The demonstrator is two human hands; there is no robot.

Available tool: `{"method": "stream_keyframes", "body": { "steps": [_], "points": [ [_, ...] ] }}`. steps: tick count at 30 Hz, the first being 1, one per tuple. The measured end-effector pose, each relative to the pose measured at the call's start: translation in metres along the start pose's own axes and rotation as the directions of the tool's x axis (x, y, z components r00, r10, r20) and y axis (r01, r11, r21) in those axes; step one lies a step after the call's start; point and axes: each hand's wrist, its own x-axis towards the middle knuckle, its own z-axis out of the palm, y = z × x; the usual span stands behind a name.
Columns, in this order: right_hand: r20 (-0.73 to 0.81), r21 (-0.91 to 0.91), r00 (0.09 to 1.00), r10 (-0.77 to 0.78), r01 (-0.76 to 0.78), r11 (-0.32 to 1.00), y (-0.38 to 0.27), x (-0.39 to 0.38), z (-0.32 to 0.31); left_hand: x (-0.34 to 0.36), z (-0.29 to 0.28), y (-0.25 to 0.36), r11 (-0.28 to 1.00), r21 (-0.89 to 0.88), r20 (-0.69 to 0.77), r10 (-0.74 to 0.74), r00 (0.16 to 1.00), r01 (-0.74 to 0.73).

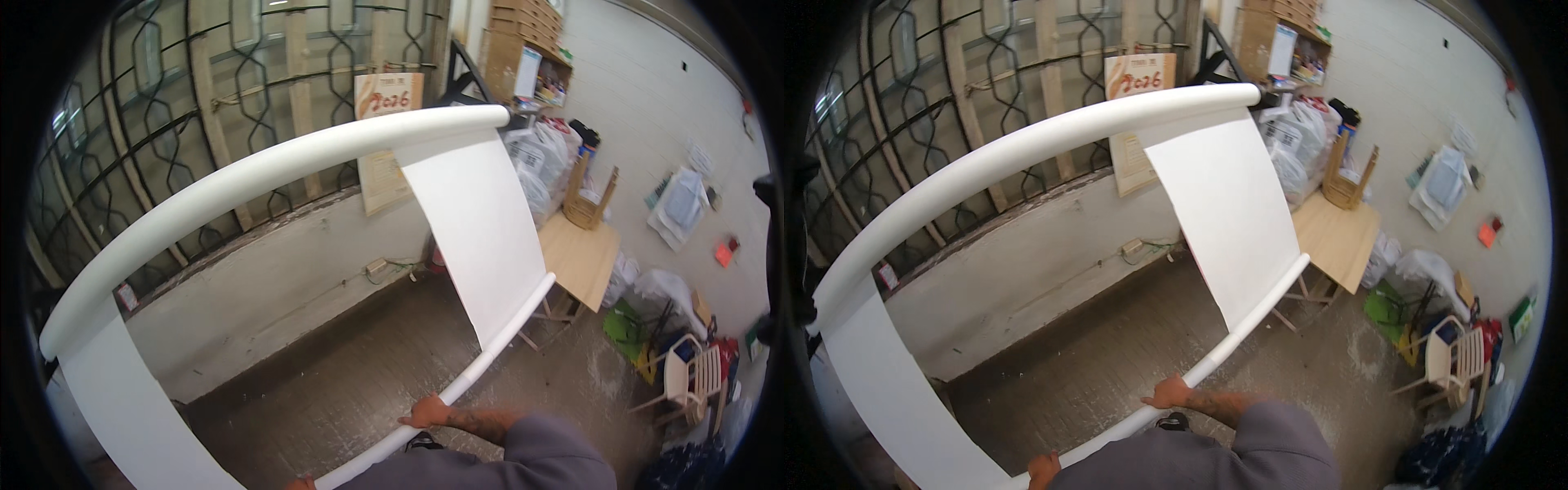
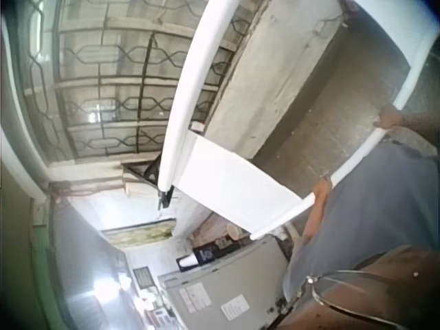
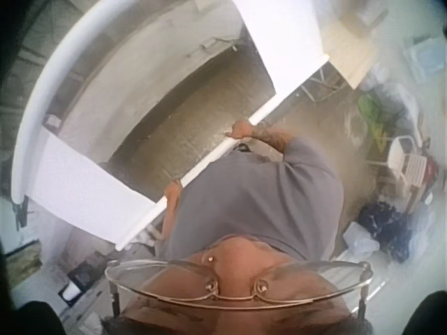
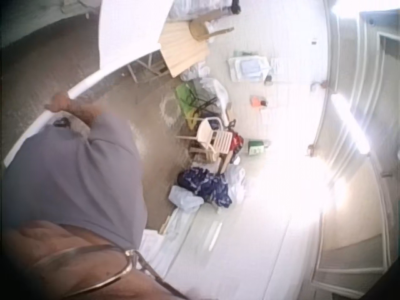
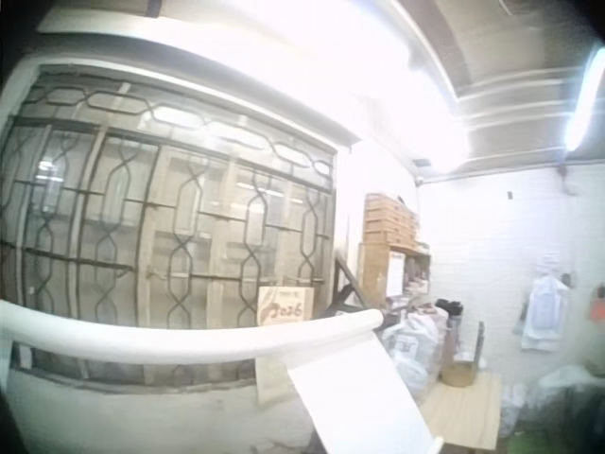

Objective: The person sits on the floor and uses shears to cut a large white sheet into smaller pieces. After cutting, the person stacks the pieces, places them on a nearby stack, and then moves to a roll stand to unroll a new sheet of white material.

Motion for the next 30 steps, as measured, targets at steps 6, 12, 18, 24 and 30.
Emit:
{"method": "stream_keyframes", "body": {
  "steps": [6,12,18,24,30],
  "points": [
    [-0.303,-0.014,0.952,-0.049,0.047,0.999,0.010,0.002,0.037,0.009,0.023,-0.002,0.997,-0.072,0.156,-0.027,0.987,0.039],
    [0.173,0.025,0.984,-0.033,0.029,0.999,0.045,0.048,0.115,0.024,0.100,-0.009,0.985,-0.141,0.565,-0.006,0.825,0.104],
    [0.899,0.269,0.406,-0.161,-0.222,0.937,0.086,0.050,0.154,-0.013,0.099,0.011,0.960,-0.251,0.778,0.121,0.616,0.128],
    [0.559,0.082,0.827,-0.058,0.014,0.997,0.049,0.001,0.085,-0.031,0.031,0.004,0.831,-0.288,0.922,0.105,0.374,0.476],
    [0.630,0.151,0.777,0.000,-0.123,0.981,0.030,-0.006,0.052,-0.038,0.017,0.021,0.952,-0.301,0.506,0.109,0.856,0.057]
  ]
}}
